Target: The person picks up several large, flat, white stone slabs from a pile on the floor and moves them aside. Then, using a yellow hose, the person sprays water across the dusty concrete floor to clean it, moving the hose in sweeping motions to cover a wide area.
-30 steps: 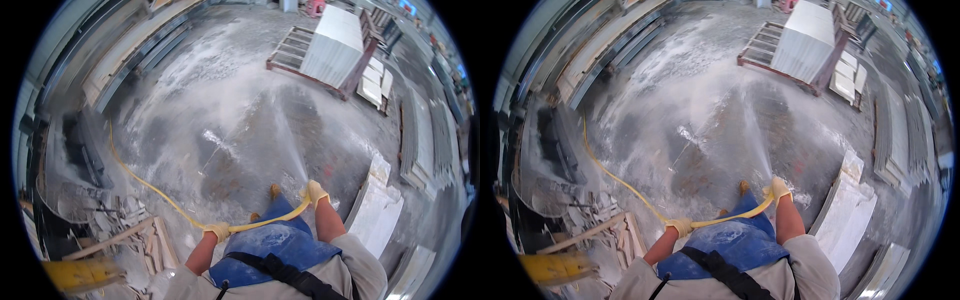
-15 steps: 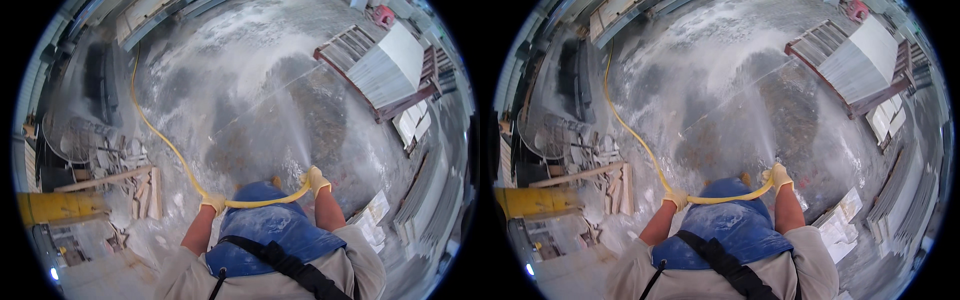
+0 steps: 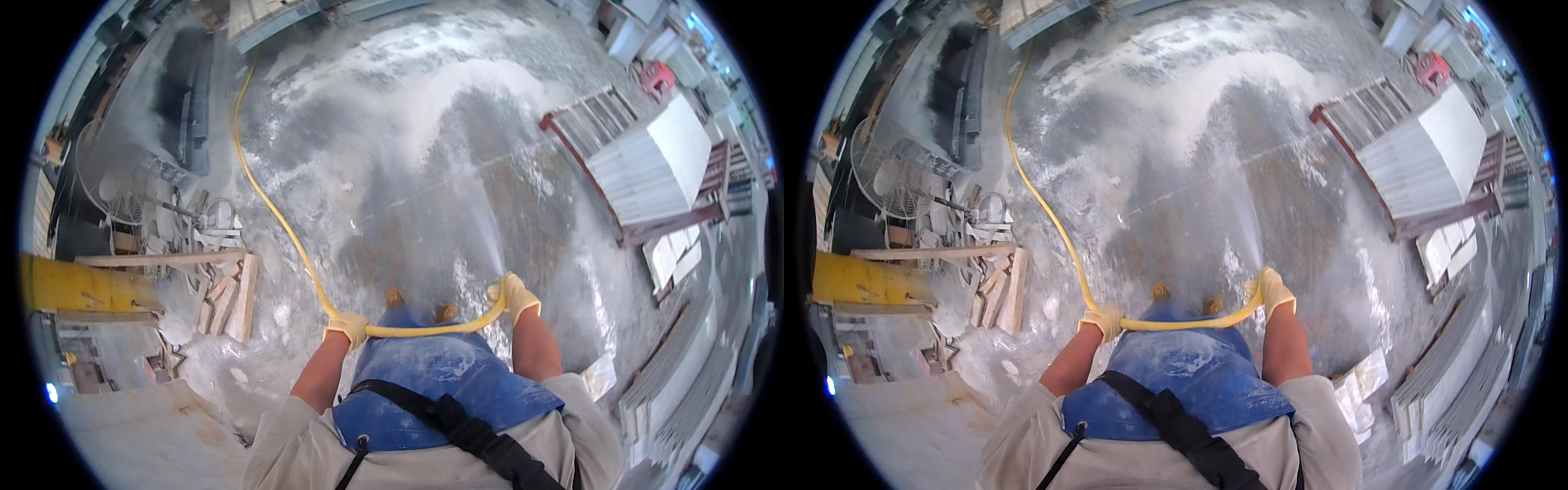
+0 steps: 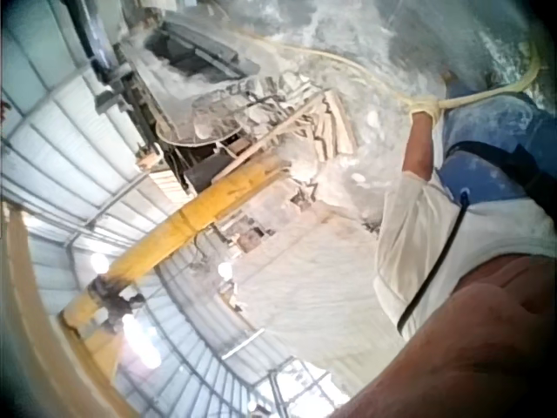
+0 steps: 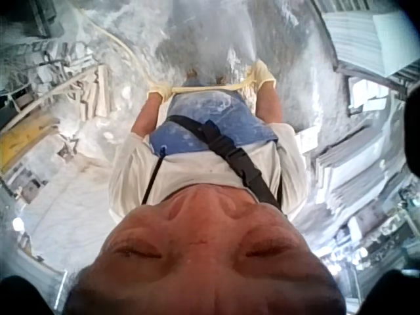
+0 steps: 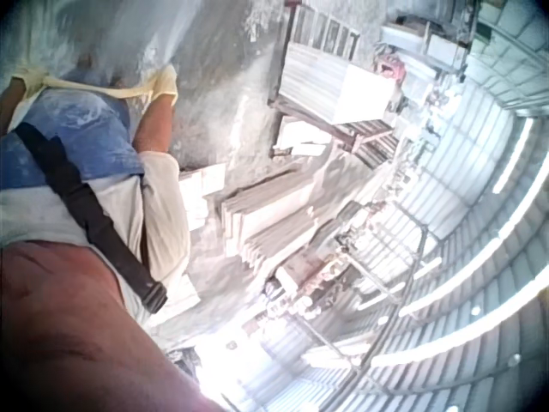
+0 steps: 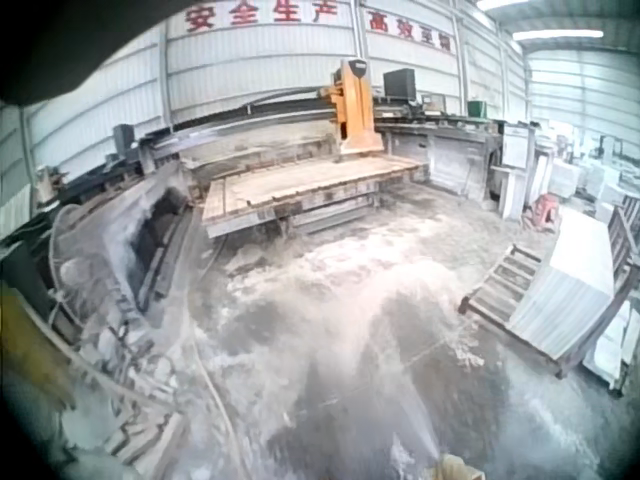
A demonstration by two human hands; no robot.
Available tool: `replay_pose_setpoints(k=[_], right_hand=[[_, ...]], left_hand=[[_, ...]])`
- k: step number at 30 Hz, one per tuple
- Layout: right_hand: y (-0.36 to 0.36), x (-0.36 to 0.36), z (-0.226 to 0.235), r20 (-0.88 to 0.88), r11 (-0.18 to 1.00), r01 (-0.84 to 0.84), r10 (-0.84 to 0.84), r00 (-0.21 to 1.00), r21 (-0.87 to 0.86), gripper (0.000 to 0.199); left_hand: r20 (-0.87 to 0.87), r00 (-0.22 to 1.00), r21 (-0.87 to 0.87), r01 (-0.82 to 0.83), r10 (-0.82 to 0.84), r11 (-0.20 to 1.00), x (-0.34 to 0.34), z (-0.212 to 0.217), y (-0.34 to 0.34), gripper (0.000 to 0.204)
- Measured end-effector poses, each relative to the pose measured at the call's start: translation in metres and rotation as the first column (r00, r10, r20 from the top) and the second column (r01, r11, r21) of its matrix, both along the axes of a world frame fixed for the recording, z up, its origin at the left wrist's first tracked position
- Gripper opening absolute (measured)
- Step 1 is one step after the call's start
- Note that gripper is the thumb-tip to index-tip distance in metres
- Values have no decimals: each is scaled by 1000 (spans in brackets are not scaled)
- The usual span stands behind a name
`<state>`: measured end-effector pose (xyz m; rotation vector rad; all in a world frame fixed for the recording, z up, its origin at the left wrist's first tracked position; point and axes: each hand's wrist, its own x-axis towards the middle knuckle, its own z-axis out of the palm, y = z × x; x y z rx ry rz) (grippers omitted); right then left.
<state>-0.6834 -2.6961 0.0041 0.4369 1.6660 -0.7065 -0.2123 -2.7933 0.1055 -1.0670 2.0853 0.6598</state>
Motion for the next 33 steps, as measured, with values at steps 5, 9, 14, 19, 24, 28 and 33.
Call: replay_pose_setpoints(k=[5,9,14,19,24,28,33], right_hand=[[-23,30,36,-110,985,-76,59,992,-156,51],[-35,30,21,-99,979,-135,121,988,-149,53],[-47,19,-8,-26,965,-210,209,978,-155,61],[-64,43,45,-95,952,-230,214,972,-204,59],[-65,30,29,-58,972,-197,191,980,-128,54],[-64,30,19,-103,943,-261,244,964,-207,53],[-72,31,25,-119,920,-331,312,943,-209,50]], left_hand=[[-8,997,0,-77,77,997,18,11,-1,26],[4,996,7,-91,91,996,30,2,0,26],[-3,992,3,-127,127,992,27,14,-1,27],[25,992,-21,-123,123,992,34,6,4,29],[12,994,-17,-109,109,994,29,5,3,28],[24,992,-6,-122,122,992,28,4,4,27],[21,992,-12,-125,125,992,30,-9,7,27]])
